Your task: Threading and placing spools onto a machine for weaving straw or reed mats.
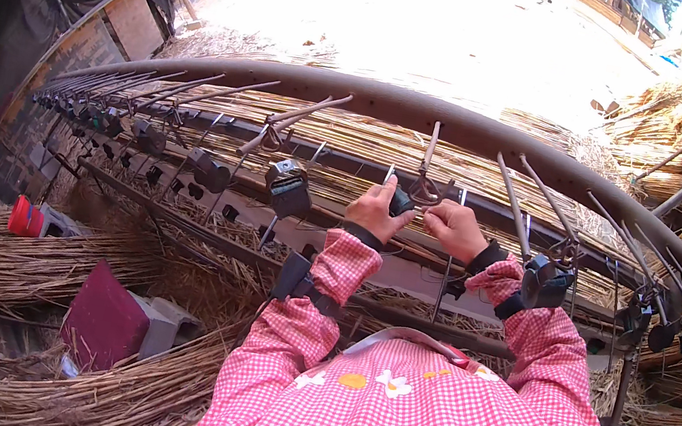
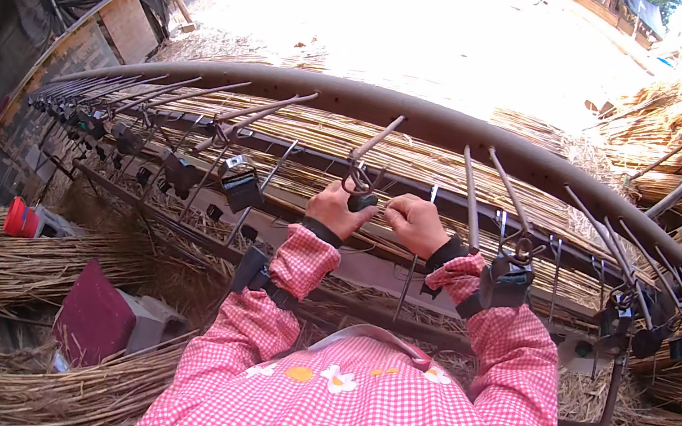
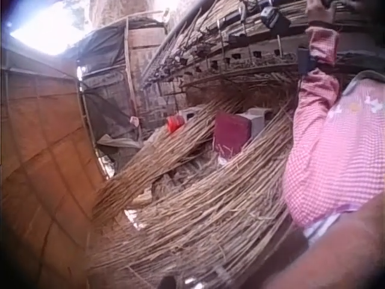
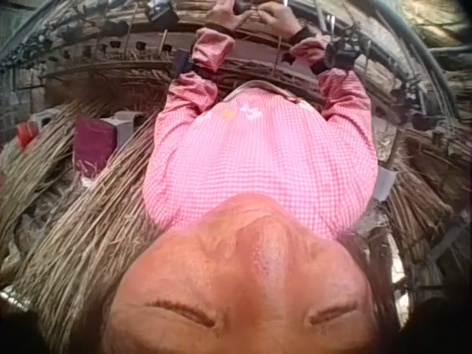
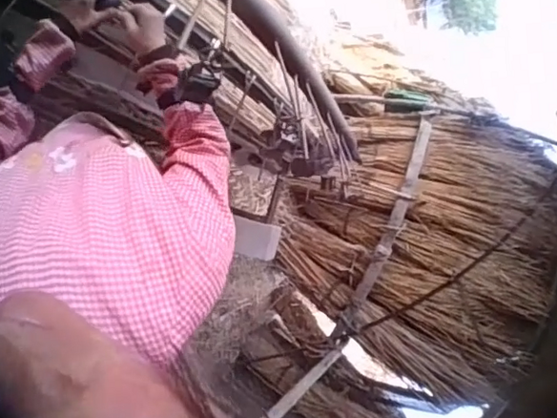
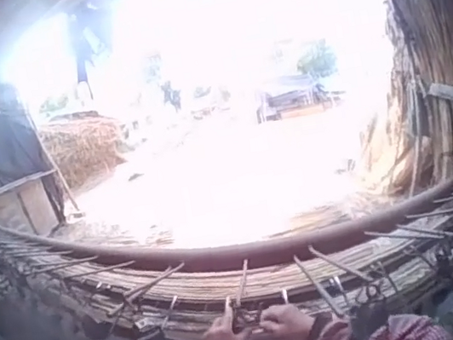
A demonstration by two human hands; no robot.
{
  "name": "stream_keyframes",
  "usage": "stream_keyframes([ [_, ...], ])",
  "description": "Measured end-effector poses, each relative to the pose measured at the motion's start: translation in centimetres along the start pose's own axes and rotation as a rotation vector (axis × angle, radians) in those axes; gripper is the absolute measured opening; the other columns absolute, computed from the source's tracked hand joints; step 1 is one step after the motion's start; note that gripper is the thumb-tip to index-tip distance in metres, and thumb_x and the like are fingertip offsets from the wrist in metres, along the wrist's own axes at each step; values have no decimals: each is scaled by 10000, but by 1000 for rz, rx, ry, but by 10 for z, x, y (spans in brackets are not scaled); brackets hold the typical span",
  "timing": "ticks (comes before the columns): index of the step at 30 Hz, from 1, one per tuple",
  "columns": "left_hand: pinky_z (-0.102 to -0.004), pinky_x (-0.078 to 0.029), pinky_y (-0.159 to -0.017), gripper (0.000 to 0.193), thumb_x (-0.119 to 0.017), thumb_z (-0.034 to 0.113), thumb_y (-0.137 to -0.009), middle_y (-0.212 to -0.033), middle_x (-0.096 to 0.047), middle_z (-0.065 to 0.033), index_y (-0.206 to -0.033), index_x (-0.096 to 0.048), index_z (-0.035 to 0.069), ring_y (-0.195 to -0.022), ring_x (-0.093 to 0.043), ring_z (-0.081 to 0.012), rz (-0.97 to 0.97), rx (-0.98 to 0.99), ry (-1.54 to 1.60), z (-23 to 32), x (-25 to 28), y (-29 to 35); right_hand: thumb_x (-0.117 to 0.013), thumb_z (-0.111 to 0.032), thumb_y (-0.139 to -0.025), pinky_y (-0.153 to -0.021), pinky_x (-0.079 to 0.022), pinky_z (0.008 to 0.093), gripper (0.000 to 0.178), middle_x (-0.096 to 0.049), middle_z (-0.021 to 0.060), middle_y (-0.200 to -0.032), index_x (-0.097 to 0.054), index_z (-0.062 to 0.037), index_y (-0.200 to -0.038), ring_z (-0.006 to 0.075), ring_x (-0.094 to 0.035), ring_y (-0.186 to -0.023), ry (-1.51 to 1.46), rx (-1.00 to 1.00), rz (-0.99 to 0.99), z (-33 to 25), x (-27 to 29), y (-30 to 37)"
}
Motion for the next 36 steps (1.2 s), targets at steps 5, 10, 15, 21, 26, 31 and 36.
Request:
stream_keyframes([
  [5,-337,-481,-622,631,-680,372,-610,-805,-549,-82,-1142,-485,95,-707,-579,-241,-174,-244,-100,22,11,126,-511,-197,-732,-709,-445,396,193,-586,193,-762,-618,-39,-763,333,-571,-743,518,136,227,49,14,-86],
  [10,-347,-479,-678,676,-705,404,-588,-826,-568,-106,-1133,-483,70,-746,-588,-266,-261,243,-73,-36,52,211,-556,-256,-691,-747,-449,381,212,-615,132,-829,-633,-108,-820,285,-580,-827,630,-151,294,91,5,-90],
  [15,-326,-481,-733,735,-606,546,-681,-917,-533,-105,-1142,-450,-5,-819,-558,-236,592,313,1085,-10,161,207,-594,-312,-766,-525,-415,299,286,-560,52,-647,-576,-30,-723,150,-549,-614,-174,7,-173,-30,-31,9],
  [21,-372,-361,-888,623,-317,553,-832,-953,-527,-128,-1077,-502,10,-977,-481,-247,305,-201,1556,39,110,123,-673,-214,-729,-897,-350,315,513,-508,92,-1093,-459,-5,-1146,179,-462,-1042,-1109,377,-1038,-165,-24,126],
  [26,-368,-316,-943,338,-571,335,-744,-927,-583,-61,-958,-595,74,-967,-526,-227,32,-862,-176,107,50,100,-532,-195,-834,-846,-388,333,240,-572,107,-963,-583,31,-896,197,-513,-952,-1066,333,-1344,-168,-39,143],
  [31,-368,-266,-966,292,-541,271,-760,-938,-584,-90,-966,-577,67,-942,-530,-235,129,-281,-1104,29,39,30,-504,-365,-807,-904,-371,393,458,-531,164,-1015,-486,27,-1042,266,-467,-1052,-1593,-96,-1012,-122,-8,126],
  [36,-304,-462,-724,256,-443,13,-752,-809,-608,-97,-973,-569,-6,-712,-598,-201,-799,-202,693,46,-3,45,-378,-246,-854,-813,-456,395,321,-538,170,-1016,-490,11,-1010,288,-533,-936,-1816,-202,-99,-3,13,48],
])
Point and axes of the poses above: each hand's wrist, its own y-axis away from the middle knuckle, its own x-axis out of the back of the hand, z = x × y, the point moved 3 cm from there along -y, towards the middle knuckle
